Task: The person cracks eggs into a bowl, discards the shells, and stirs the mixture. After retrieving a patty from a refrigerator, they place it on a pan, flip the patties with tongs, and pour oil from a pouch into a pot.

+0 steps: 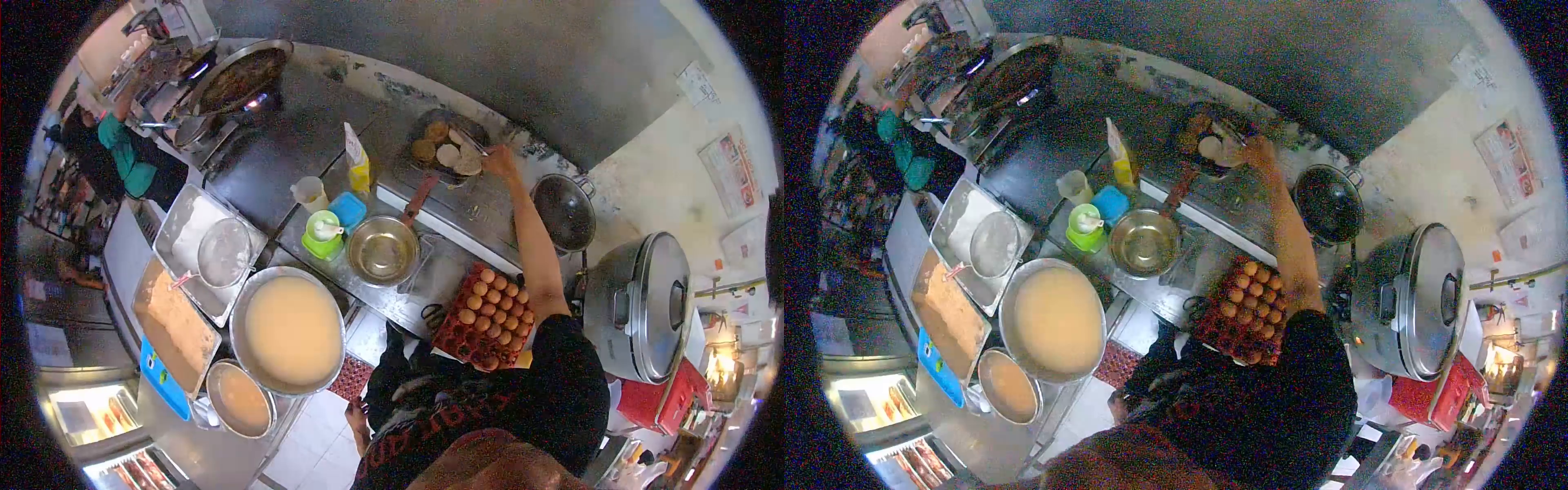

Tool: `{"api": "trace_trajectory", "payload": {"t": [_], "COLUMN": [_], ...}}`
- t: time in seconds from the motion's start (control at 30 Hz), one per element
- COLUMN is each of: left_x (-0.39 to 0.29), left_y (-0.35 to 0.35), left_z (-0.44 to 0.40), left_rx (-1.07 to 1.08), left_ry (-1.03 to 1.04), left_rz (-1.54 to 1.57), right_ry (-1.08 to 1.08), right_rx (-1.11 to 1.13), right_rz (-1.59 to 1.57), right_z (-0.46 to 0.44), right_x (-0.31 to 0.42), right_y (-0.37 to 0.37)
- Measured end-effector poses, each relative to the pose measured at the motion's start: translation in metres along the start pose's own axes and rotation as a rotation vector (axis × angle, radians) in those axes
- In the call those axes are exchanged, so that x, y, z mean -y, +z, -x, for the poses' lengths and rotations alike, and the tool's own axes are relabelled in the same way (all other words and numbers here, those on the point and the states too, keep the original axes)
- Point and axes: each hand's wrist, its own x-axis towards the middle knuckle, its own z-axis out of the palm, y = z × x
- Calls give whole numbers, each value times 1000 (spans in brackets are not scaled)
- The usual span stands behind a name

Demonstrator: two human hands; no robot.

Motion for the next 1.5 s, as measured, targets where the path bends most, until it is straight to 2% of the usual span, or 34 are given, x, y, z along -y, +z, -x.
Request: {"api": "trace_trajectory", "payload": {"t": [0.13,0.2,0.27,0.33,0.37,0.4,0.47,0.53,0.6,0.7,0.77,0.83,0.9,0.97,1.03,1.17,1.27,1.33,1.37,1.43,1.5], "left_x": [-7,19,20,-11,-20,-24,-23,-8,24,39,87,65,16,2,-11,-6,-4,4,5,-8,24], "left_y": [4,-7,-13,1,6,7,4,-6,-24,-24,-34,-35,-9,-4,4,1,5,-2,-2,2,-12], "left_z": [-8,-24,-28,-19,-13,-10,-8,-12,-27,-33,-71,-79,-49,-45,-31,-31,-31,-37,-33,-23,-36], "left_rx": [3,2,-3,-16,-58,-55,-53,12,97,145,86,280,96,88,-67,52,34,41,25,-37,-62], "left_ry": [-26,95,88,-38,-76,-77,-79,37,175,418,202,571,73,200,-30,62,-1,-47,-42,-100,-115], "left_rz": [-49,-99,-113,-75,117,129,158,33,-163,-405,16,-549,-63,-237,-82,-164,-19,33,16,3,62], "right_ry": [26,43,81,150,184,217,92,41,70,-18,-17,-21,-54,-102,-97,-95,-115,-76,-34,-16,-70], "right_rx": [-14,-14,-7,-2,-4,-3,8,13,8,-65,-77,-104,-143,-213,-235,-427,-353,-416,-505,-485,-266], "right_rz": [-53,-101,-121,-99,-86,-73,0,63,127,24,62,77,66,78,50,-259,15,-218,-542,-598,-57], "right_z": [4,12,18,18,9,2,-9,2,41,33,31,32,44,53,50,-9,-19,-25,-41,-43,-12], "right_x": [5,20,30,24,16,8,-26,-25,5,-9,-12,-16,-20,-28,-42,-102,-67,-71,-88,-91,-70], "right_y": [12,13,21,30,49,60,56,31,-54,-15,8,14,-3,-21,-15,77,56,75,112,107,31]}}
